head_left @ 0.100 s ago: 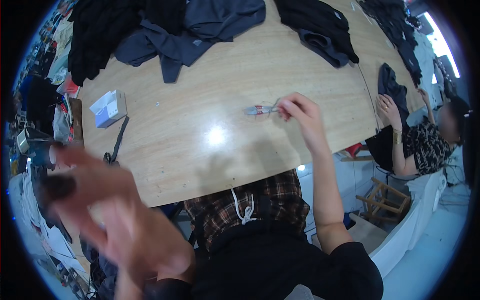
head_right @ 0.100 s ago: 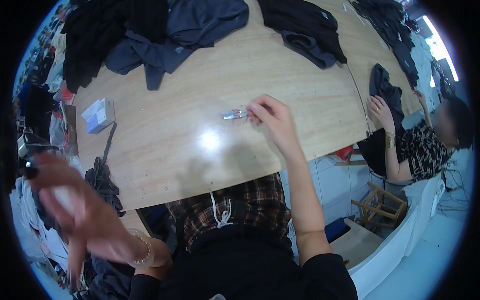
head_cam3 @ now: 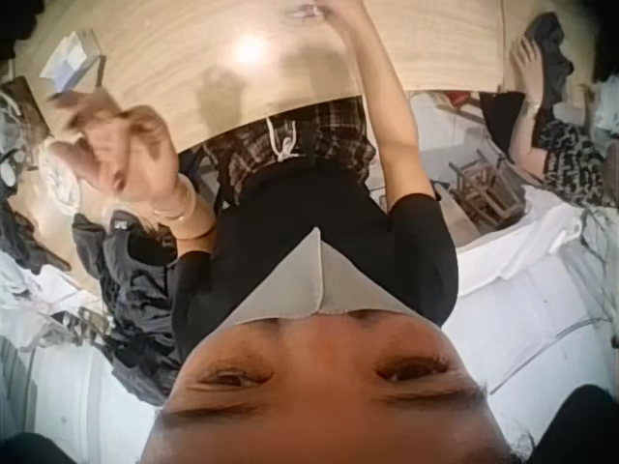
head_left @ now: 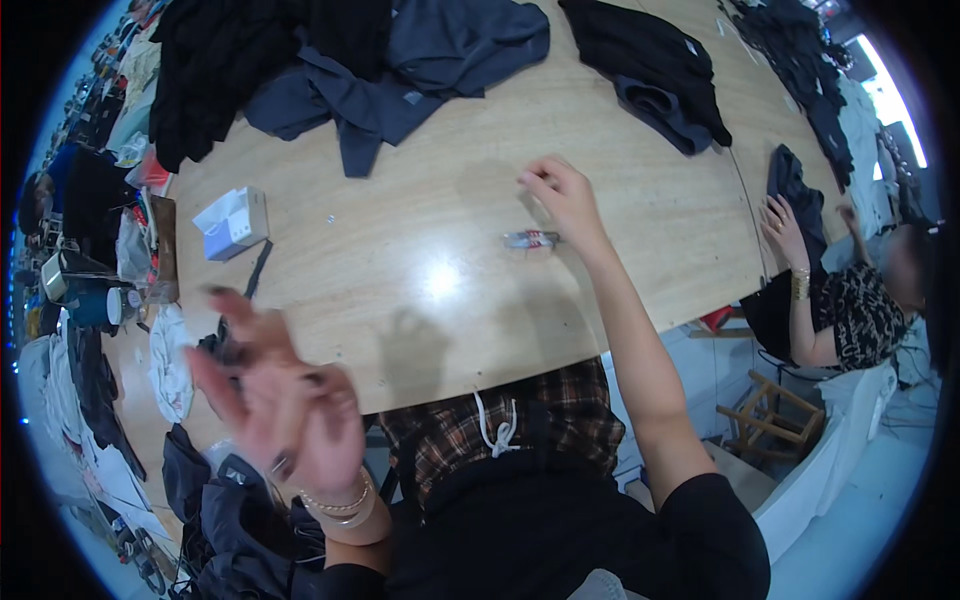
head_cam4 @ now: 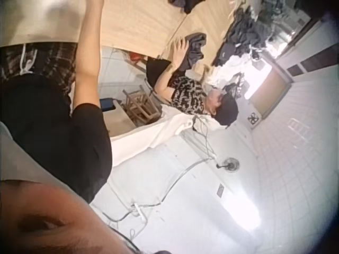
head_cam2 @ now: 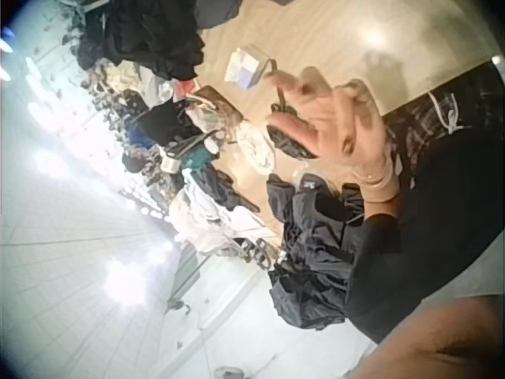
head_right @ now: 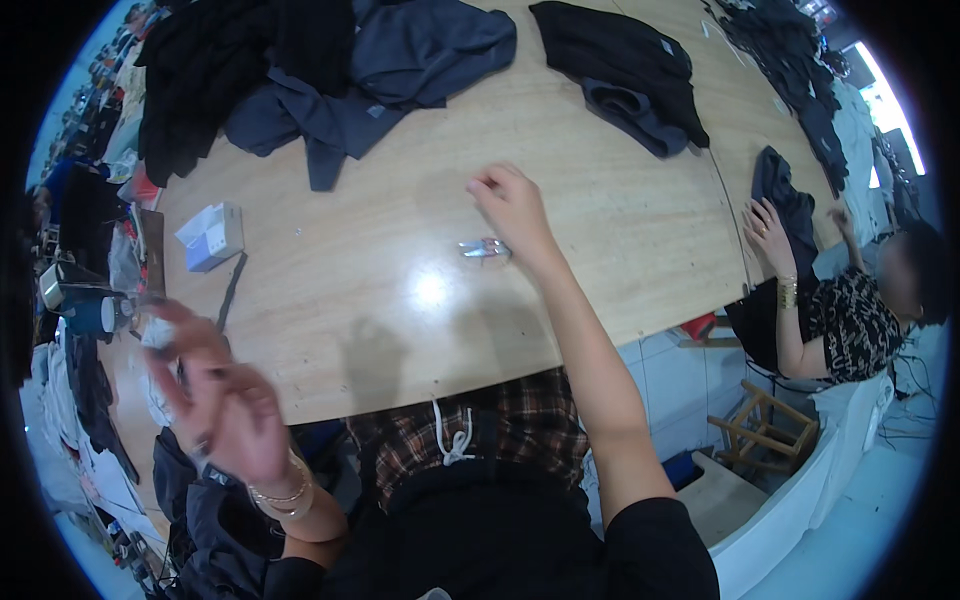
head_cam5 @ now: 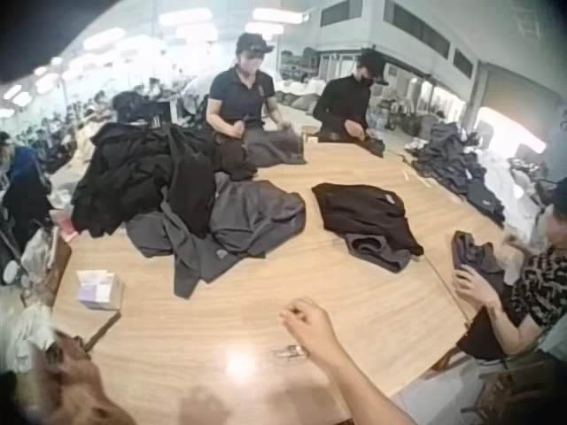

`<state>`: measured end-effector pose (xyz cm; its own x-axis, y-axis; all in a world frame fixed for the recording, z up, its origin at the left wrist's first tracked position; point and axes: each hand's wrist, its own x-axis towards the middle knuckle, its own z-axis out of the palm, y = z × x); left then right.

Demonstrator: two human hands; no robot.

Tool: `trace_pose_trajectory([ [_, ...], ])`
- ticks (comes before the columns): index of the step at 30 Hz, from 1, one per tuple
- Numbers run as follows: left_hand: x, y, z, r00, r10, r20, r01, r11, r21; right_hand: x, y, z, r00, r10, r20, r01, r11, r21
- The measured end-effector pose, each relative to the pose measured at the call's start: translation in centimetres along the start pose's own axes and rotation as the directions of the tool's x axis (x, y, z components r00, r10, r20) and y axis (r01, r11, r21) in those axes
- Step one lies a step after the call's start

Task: The person uses small scissors to trim loose threads and excess fabric from the waistband and seams of a pair of dark shorts. The person repeatedly snips small pieces of thread and fabric while holding the garment on a wooden table.

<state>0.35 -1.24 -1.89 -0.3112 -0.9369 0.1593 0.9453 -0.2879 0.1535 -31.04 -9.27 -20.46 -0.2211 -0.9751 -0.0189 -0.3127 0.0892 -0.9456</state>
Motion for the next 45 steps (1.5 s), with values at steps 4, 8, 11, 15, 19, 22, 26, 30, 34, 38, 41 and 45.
trace_pose_trajectory([
  [4,-3.4,-1.7,-6.0,0.934,-0.031,-0.355,0.192,0.883,0.428,13.3,-0.7,6.3,0.833,-0.55,-0.066,0.453,0.745,-0.489],
  [8,-8.4,-4.3,-8.3,0.846,-0.164,-0.508,0.412,0.805,0.427,20.4,-5.2,12.5,0.905,-0.421,-0.056,0.333,0.785,-0.523],
  [11,-7.7,-6.7,-8.6,0.806,-0.337,-0.487,0.548,0.736,0.398,28.9,-3.5,4.2,0.989,0.037,-0.143,-0.032,0.999,0.035],
  [15,-9.8,-5.3,-8.4,0.846,-0.146,-0.513,0.438,0.739,0.511,25.8,-11.6,7.3,0.998,0.042,-0.041,0.007,0.598,0.801],
  [19,-10.2,-3.3,-7.9,0.864,0.062,-0.499,0.348,0.643,0.682,23.1,-13.9,7.3,0.966,-0.259,0.016,0.254,0.956,0.144],
  [22,-9.7,-2.9,-7.6,0.88,0.114,-0.461,0.317,0.582,0.749,23.9,-9.5,8.6,0.981,-0.045,0.186,0.14,0.833,-0.535],
  [26,-9.9,-4.1,-7.1,0.928,0.05,-0.369,0.27,0.595,0.757,25.9,-4.7,7.6,0.993,0.082,0.082,-0.041,0.912,-0.409],
  [30,-11.2,-5.0,-6.9,0.919,-0.003,-0.395,0.315,0.606,0.73,24.1,-9.2,6.1,0.99,-0.132,0.048,0.099,0.9,0.424],
  [34,-12.0,-4.6,-7.1,0.91,0.05,-0.411,0.297,0.613,0.732,15.3,-19.8,4.7,0.969,-0.229,0.096,0.096,0.703,0.705],
  [38,-10.4,-4.3,-6.7,0.933,0.266,-0.242,0.153,0.317,0.936,2.7,-25.3,3.1,0.803,-0.567,0.183,0.244,0.593,0.767],
  [41,-8.0,-5.3,-7.8,0.914,0.397,-0.081,0.003,0.194,0.981,-5.2,-25.3,0.6,0.461,-0.815,0.351,0.555,0.574,0.603],
  [45,-9.5,-2.6,-15.6,0.968,0.107,-0.226,0.123,0.583,0.803,-8.2,-20.6,-1.6,0.337,-0.629,0.701,0.321,0.776,0.542],
])
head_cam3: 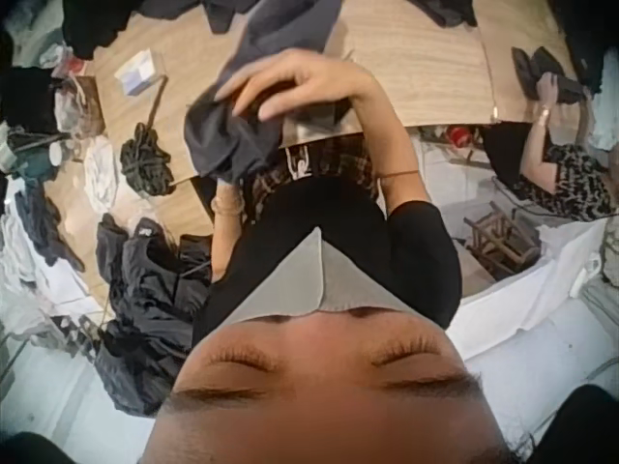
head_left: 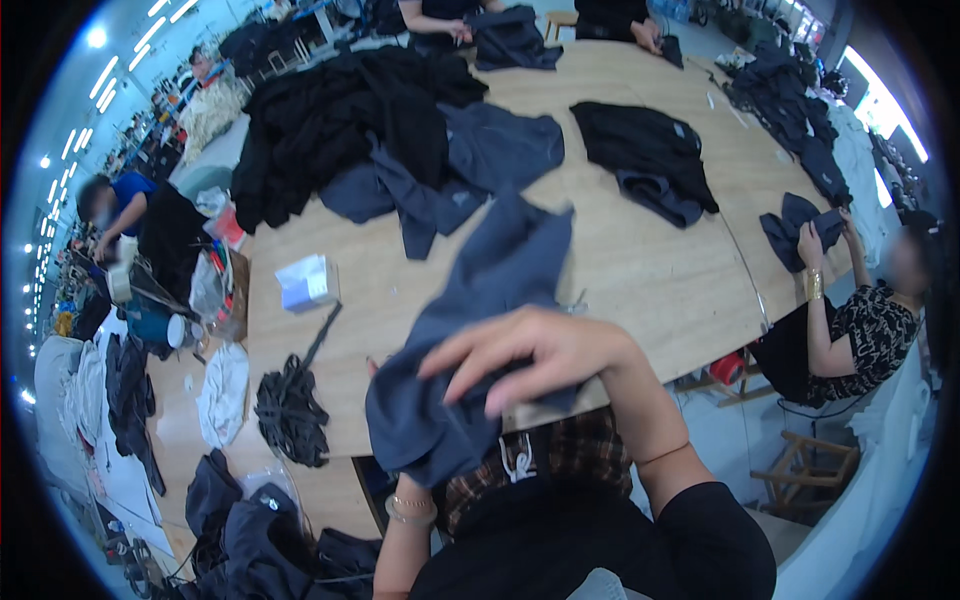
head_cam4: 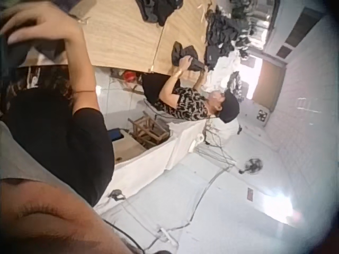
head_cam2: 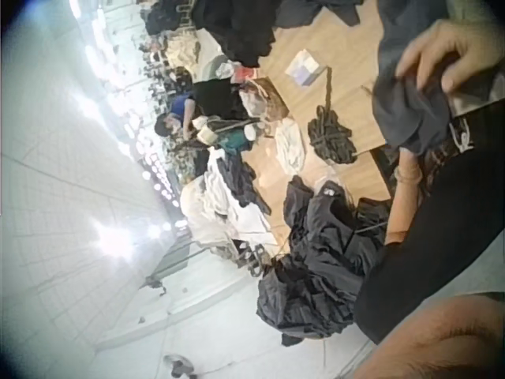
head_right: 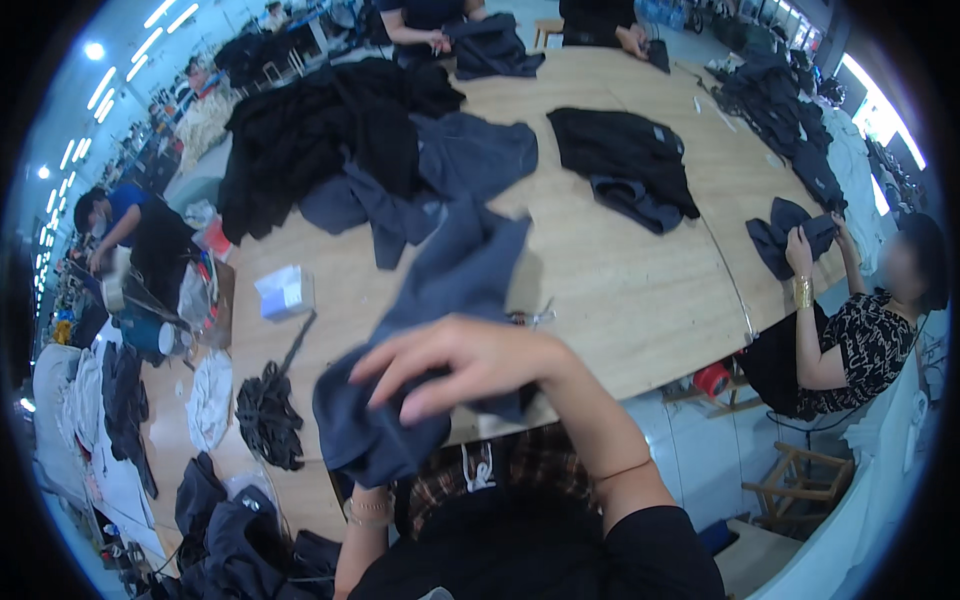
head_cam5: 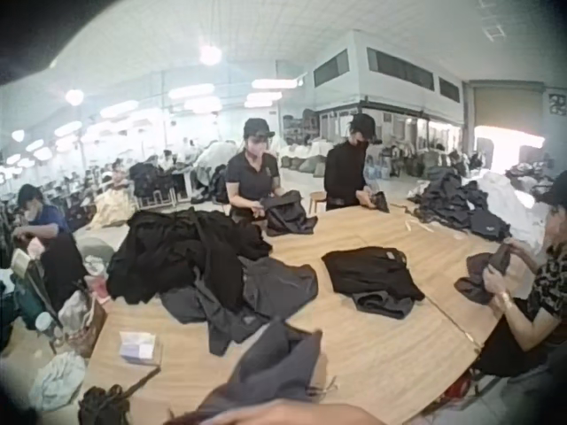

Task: The person uses small scissors to trim loose threads and excess fabric from the waistband and seams of a pair of dark shorts. The person repeatedly snips small pieces of thread and fabric while holding the garment on a wooden table.

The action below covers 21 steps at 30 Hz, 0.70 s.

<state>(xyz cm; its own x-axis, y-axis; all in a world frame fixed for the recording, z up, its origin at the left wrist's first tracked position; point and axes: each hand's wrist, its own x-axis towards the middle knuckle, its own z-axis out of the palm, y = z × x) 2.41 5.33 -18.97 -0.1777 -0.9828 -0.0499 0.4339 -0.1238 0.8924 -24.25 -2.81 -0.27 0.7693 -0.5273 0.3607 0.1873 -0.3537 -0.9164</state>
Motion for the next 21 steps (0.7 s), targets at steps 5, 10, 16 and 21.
trace_pose_trajectory([
  [5,-1.2,-2.4,-1.9,0.949,-0.105,-0.299,0.118,0.993,0.028,-11.8,11.1,-2.9,0.453,0.398,-0.798,-0.651,0.759,0.009],
  [10,-0.2,-0.7,-2.0,0.951,0.116,-0.286,0.055,0.849,0.526,-17.3,18.4,-2.9,0.36,0.137,-0.923,-0.853,0.45,-0.266],
  [16,0.3,-0.2,-1.8,0.858,-0.412,-0.305,0.452,0.889,0.069,-15.4,18.4,-1.9,0.39,0.266,-0.882,-0.914,0.225,-0.337],
  [21,-0.6,-1.2,-1.2,0.814,-0.517,-0.264,0.548,0.834,0.059,-17.2,19.2,-2.0,0.348,0.256,-0.902,-0.926,0.247,-0.287],
])
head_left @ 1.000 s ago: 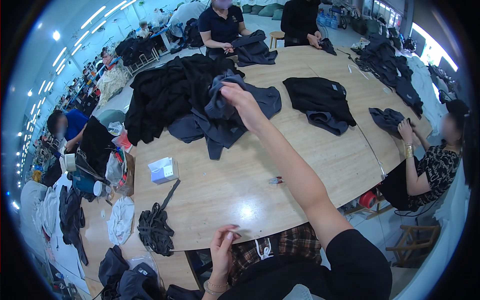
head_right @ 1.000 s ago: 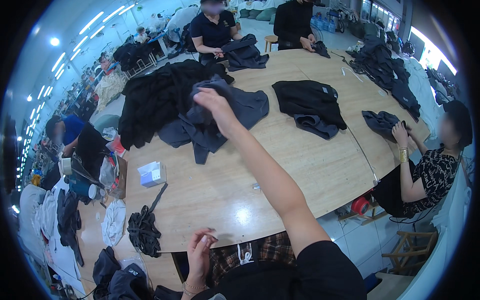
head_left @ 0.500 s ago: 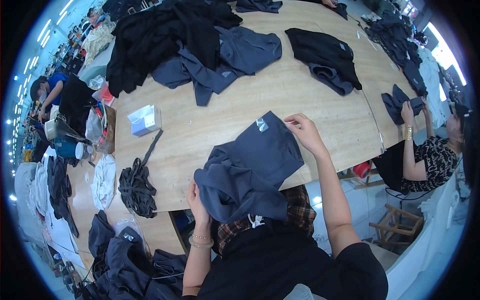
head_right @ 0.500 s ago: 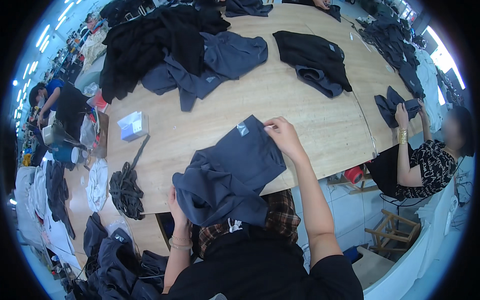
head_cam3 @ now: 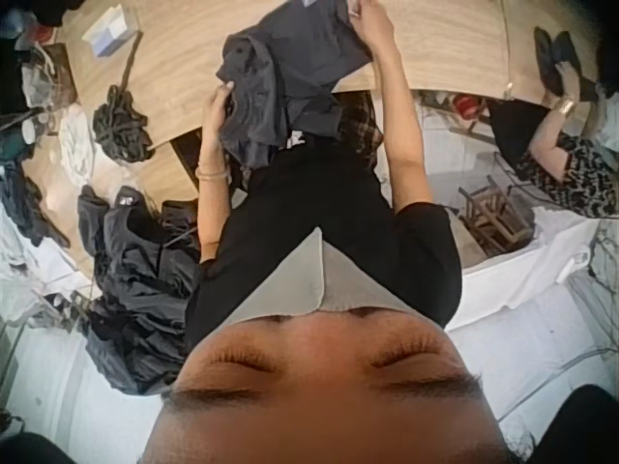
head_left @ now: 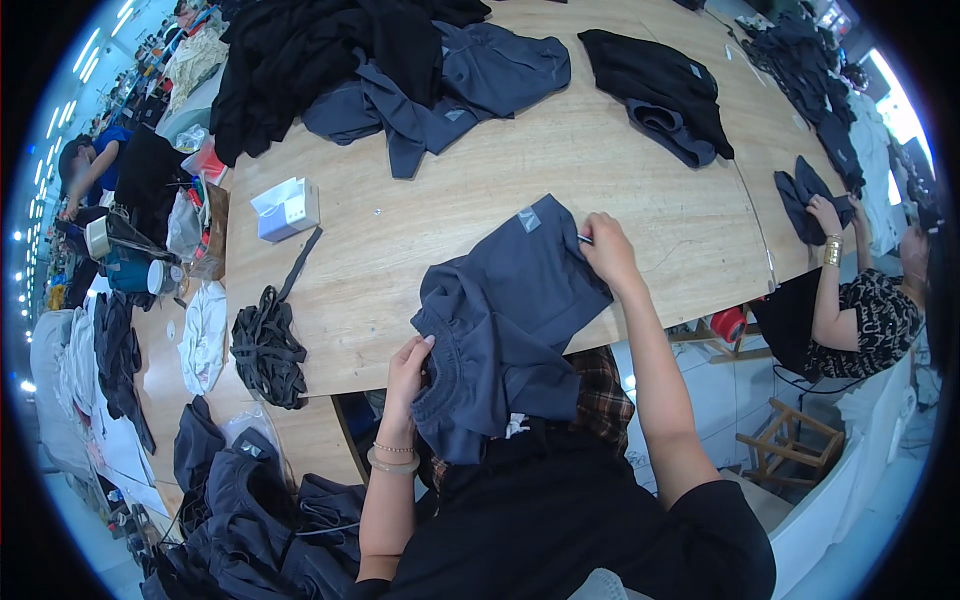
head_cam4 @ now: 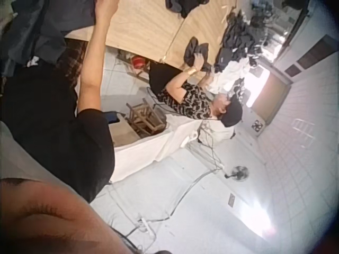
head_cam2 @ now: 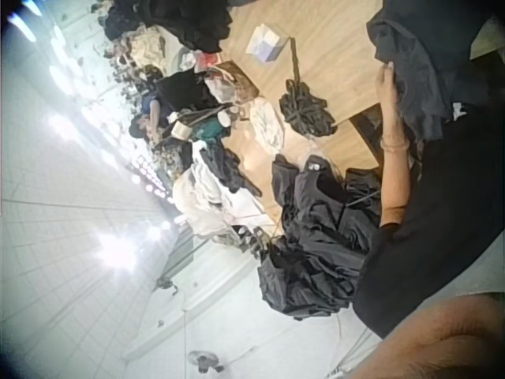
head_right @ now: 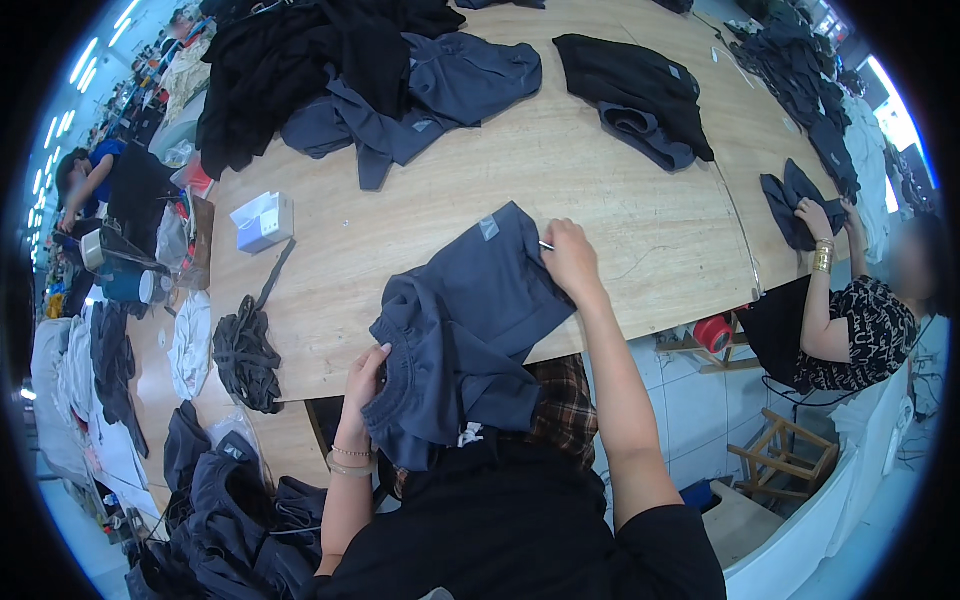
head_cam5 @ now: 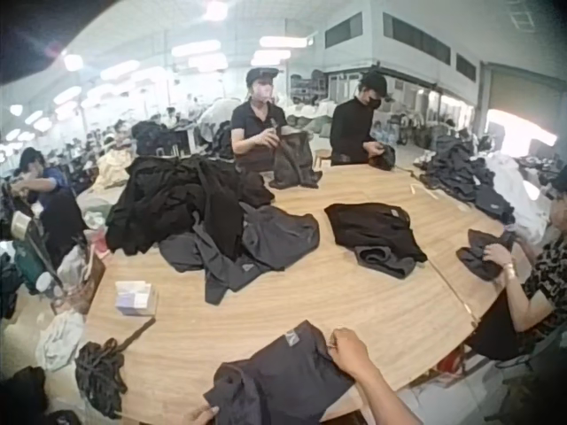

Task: The person uses small scissors to trim loose threads and excess fabric from the waistband and seams of a pair of dark shorts. The person repeatedly snips small pieces of thread and fabric while holding the garment on a wooden table.

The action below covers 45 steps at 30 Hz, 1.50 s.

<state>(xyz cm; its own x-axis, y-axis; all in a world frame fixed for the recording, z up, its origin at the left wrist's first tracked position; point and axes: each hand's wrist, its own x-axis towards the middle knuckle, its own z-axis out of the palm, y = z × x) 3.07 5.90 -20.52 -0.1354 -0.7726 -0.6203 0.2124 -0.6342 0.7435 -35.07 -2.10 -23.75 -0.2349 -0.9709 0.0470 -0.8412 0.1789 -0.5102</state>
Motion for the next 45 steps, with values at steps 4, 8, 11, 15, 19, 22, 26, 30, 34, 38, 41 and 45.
trace_pose_trajectory([
  [4,1.0,-1.7,-2.6,0.88,0.445,-0.164,-0.409,0.888,0.212,-1.2,4.8,-1.4,0.985,0.096,-0.146,-0.098,0.995,-0.01],
  [8,-1.5,2.9,-1.9,0.682,0.58,-0.446,-0.622,0.78,0.064,-2.9,8.6,-4.3,0.941,0.318,0.116,-0.337,0.859,0.386],
  [11,-1.6,5.8,-0.1,0.597,0.483,-0.64,-0.638,0.77,-0.014,-4.9,6.3,-7.2,0.873,0.282,0.397,-0.478,0.34,0.81],
  [15,0.0,6.3,1.7,0.8,0.538,-0.266,-0.561,0.828,-0.013,-7.1,-0.9,-8.5,0.918,0.055,0.393,-0.397,0.109,0.911],
  [19,1.4,2.6,2.1,0.789,0.504,0.353,-0.604,0.525,0.6,-7.7,-4.5,-5.9,0.888,-0.039,0.459,-0.454,0.09,0.886],
  [22,0.4,1.8,4.7,0.726,0.603,0.33,-0.647,0.437,0.625,-8.5,-6.7,-2.8,0.875,-0.079,0.478,-0.457,0.188,0.869],
  [26,1.4,2.9,4.4,0.567,0.811,0.142,-0.646,0.331,0.688,-9.1,-11.0,2.2,0.927,-0.022,0.375,-0.32,0.476,0.819],
  [30,2.2,6.2,4.1,0.416,0.834,0.362,-0.317,-0.24,0.917,-8.9,-13.9,4.1,0.923,-0.133,0.362,-0.21,0.616,0.759],
  [34,6.5,7.8,-1.6,0.628,0.689,0.362,-0.467,-0.038,0.883,-8.3,-15.8,2.6,0.865,-0.118,0.488,-0.323,0.613,0.721],
  [38,6.4,12.3,-3.4,0.617,0.785,0.045,-0.676,0.5,0.541,-5.3,-12.2,-1.7,0.972,-0.161,0.173,-0.045,0.593,0.804],
  [41,1.9,15.0,-0.3,0.625,0.773,0.106,-0.76,0.572,0.308,-3.9,-13.3,-10.0,0.946,-0.247,0.208,0.057,0.761,0.646],
  [45,-3.7,18.4,3.1,0.418,0.892,0.172,-0.825,0.294,0.482,-1.3,-13.6,-16.9,0.927,-0.349,0.139,0.161,0.703,0.693],
])
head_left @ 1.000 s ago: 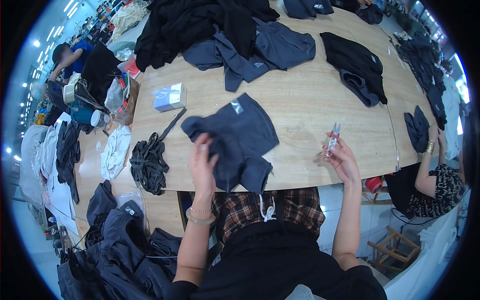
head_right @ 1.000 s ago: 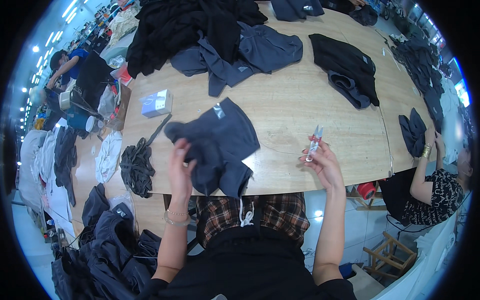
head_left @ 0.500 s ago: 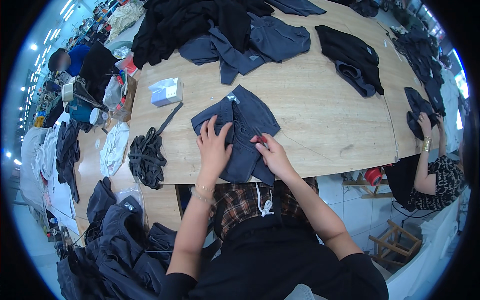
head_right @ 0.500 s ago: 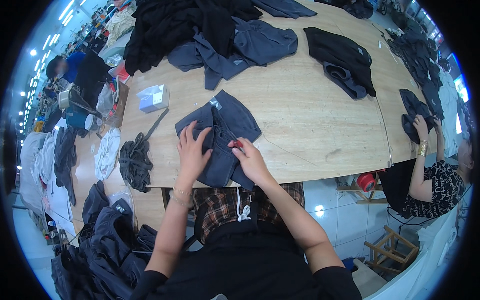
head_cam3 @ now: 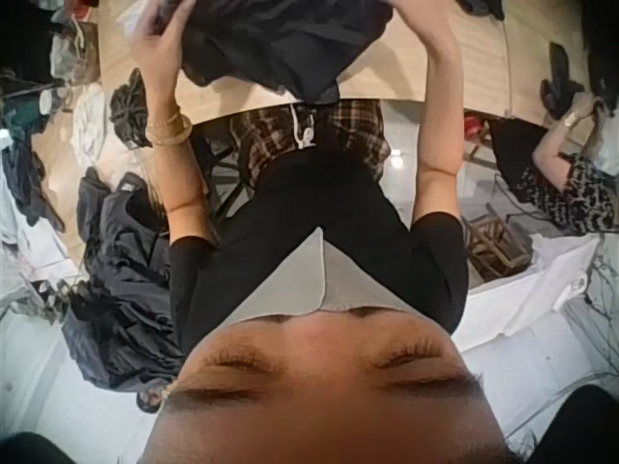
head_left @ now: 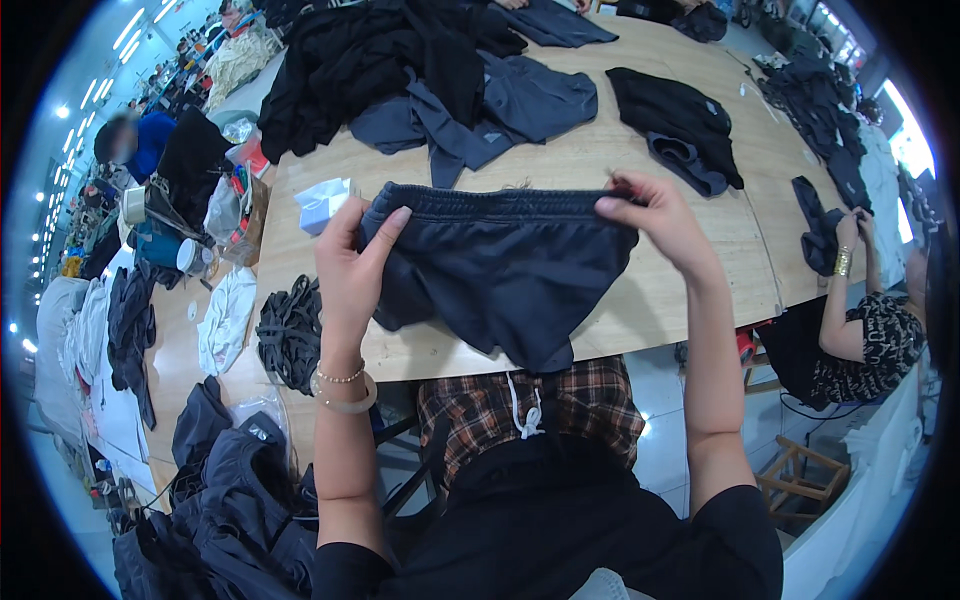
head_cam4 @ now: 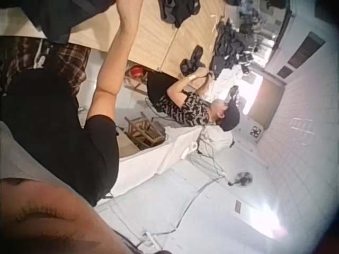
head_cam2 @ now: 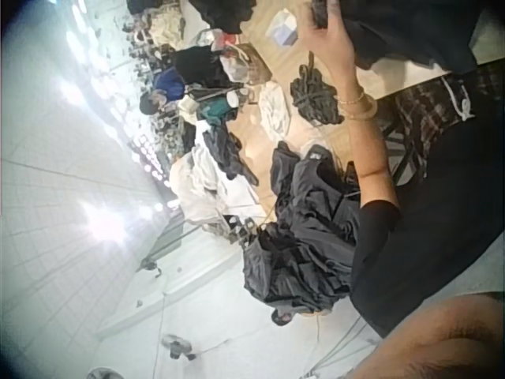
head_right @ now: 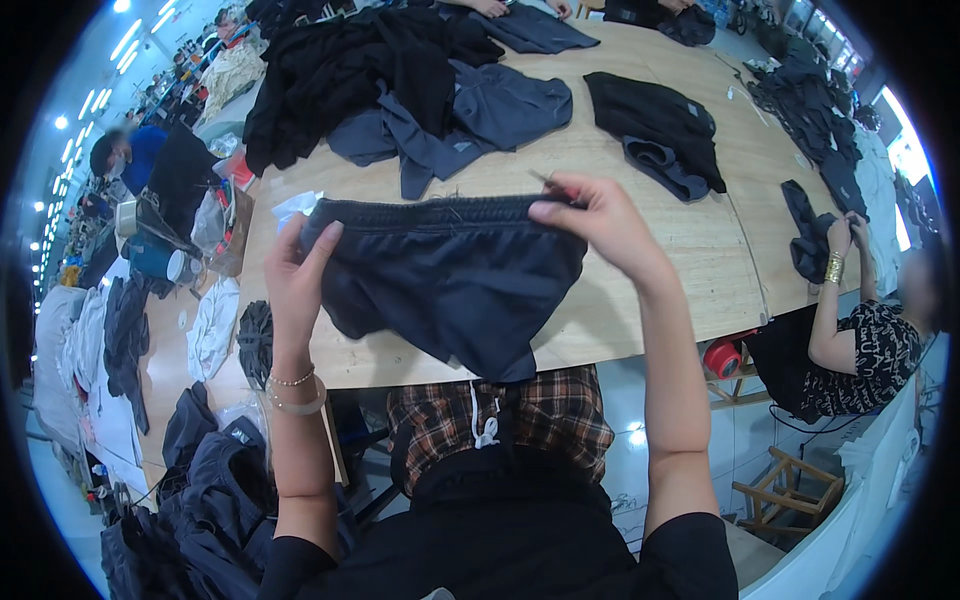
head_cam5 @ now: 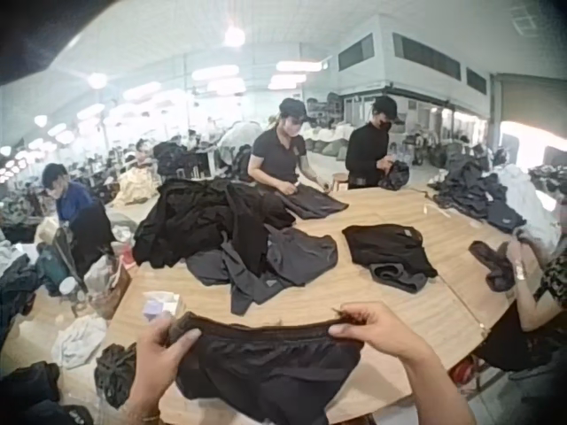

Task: The person uses small scissors to trim loose threads and excess fabric from the waistband and seams of a pair of dark shorts. The person repeatedly snips small pieces of thread and fabric while holding the garment on a wooden table.

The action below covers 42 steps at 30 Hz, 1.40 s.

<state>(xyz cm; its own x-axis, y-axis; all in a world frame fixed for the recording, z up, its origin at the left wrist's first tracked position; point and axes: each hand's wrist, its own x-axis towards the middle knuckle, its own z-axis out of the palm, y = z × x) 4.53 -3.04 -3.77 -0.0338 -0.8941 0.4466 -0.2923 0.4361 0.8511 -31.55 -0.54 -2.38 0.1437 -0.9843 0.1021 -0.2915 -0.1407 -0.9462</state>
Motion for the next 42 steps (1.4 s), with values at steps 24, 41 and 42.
trace_pose_trajectory([
  [24,8.4,4.6,0.6,0.836,0.405,0.371,-0.547,0.666,0.507,5.2,-9.5,-7.0,0.975,-0.207,-0.083,0.195,0.972,-0.135],
  [41,8.1,5.7,16.1,0.659,0.61,0.441,-0.582,0.784,-0.215,-5.7,-15.6,1.1,0.95,-0.21,0.232,0.105,0.912,0.395],
  [42,7.1,4.4,13.7,0.701,0.552,0.451,-0.536,0.825,-0.177,-5.0,-14.9,2.6,0.941,-0.185,0.282,0.035,0.884,0.466],
])
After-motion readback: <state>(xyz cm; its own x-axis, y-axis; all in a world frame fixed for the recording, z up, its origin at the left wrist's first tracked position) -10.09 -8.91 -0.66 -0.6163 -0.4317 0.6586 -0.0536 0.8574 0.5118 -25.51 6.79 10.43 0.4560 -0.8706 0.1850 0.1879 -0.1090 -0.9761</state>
